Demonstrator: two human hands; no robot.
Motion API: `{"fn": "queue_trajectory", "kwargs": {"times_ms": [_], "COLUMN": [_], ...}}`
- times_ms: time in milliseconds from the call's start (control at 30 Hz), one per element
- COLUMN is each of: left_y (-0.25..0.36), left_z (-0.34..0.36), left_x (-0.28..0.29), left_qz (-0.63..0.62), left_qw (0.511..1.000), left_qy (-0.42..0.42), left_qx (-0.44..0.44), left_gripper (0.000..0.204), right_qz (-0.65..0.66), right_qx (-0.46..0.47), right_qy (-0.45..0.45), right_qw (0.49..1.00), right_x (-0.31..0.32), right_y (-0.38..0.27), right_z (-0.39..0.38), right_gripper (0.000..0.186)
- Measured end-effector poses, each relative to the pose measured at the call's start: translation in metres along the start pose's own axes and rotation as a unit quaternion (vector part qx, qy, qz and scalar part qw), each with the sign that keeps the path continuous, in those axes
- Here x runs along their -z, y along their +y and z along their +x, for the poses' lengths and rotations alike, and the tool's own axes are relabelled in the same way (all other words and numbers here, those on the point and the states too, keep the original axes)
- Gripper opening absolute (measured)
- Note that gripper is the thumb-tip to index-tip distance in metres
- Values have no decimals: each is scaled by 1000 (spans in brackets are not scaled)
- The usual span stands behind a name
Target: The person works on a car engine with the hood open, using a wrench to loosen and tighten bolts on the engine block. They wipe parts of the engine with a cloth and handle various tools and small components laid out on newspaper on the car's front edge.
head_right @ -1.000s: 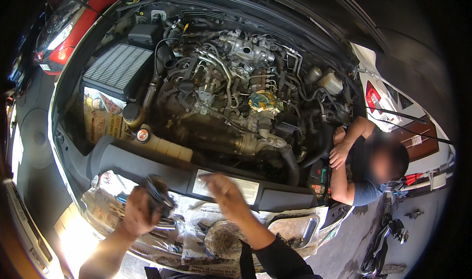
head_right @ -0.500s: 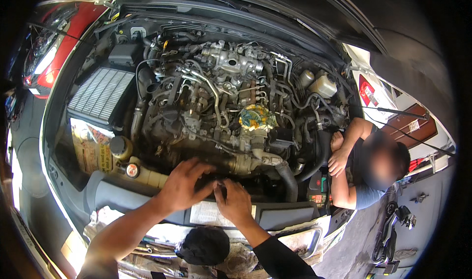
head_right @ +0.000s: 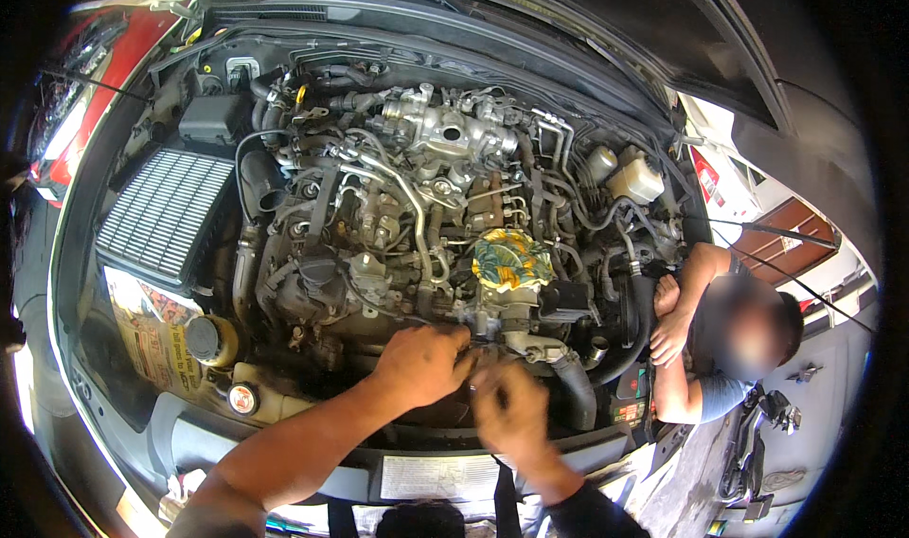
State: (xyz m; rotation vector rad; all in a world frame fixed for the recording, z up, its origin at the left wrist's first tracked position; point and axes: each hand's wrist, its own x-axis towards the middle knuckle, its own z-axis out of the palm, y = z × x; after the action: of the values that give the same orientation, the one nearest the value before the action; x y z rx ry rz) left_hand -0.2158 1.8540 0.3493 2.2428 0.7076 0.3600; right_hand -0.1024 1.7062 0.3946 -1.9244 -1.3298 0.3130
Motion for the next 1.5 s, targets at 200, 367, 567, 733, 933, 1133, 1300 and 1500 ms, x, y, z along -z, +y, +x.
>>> {"fn": "queue_trajectory", "kwargs": {"times_ms": [200,367,567,733,933,1133,1300,1500], "left_y": [12,10,12,13,15,13,11,12], "left_z": [-13,-19,-26,-26,-25,-27,-28,-30], "left_x": [1,1,-10,-9,-3,-7,-19,-19], "left_qz": [20,12,-40,-55,-67,-60,-61,-55], "left_qw": [995,998,998,996,994,994,997,997], "left_qy": [-89,-44,-13,-63,-88,-89,-50,-39], "left_qx": [-36,-36,-44,-35,-28,-28,-23,-27], "left_gripper": [37,37,29,24,24,25,30,28], "right_qz": [-14,-156,-298,-278,-265,-249,-283,-320], "right_qx": [118,49,-87,-130,-78,-94,-65,-49], "right_qy": [91,82,118,136,125,150,125,76], "right_qw": [989,983,943,942,953,952,949,943], "right_x": [-6,-75,-118,-130,-134,-135,-130,-117], "right_y": [63,99,95,100,122,117,105,103], "right_z": [269,443,506,523,539,529,522,537], "right_gripper": [33,45,50,52,48,45,51,52]}}
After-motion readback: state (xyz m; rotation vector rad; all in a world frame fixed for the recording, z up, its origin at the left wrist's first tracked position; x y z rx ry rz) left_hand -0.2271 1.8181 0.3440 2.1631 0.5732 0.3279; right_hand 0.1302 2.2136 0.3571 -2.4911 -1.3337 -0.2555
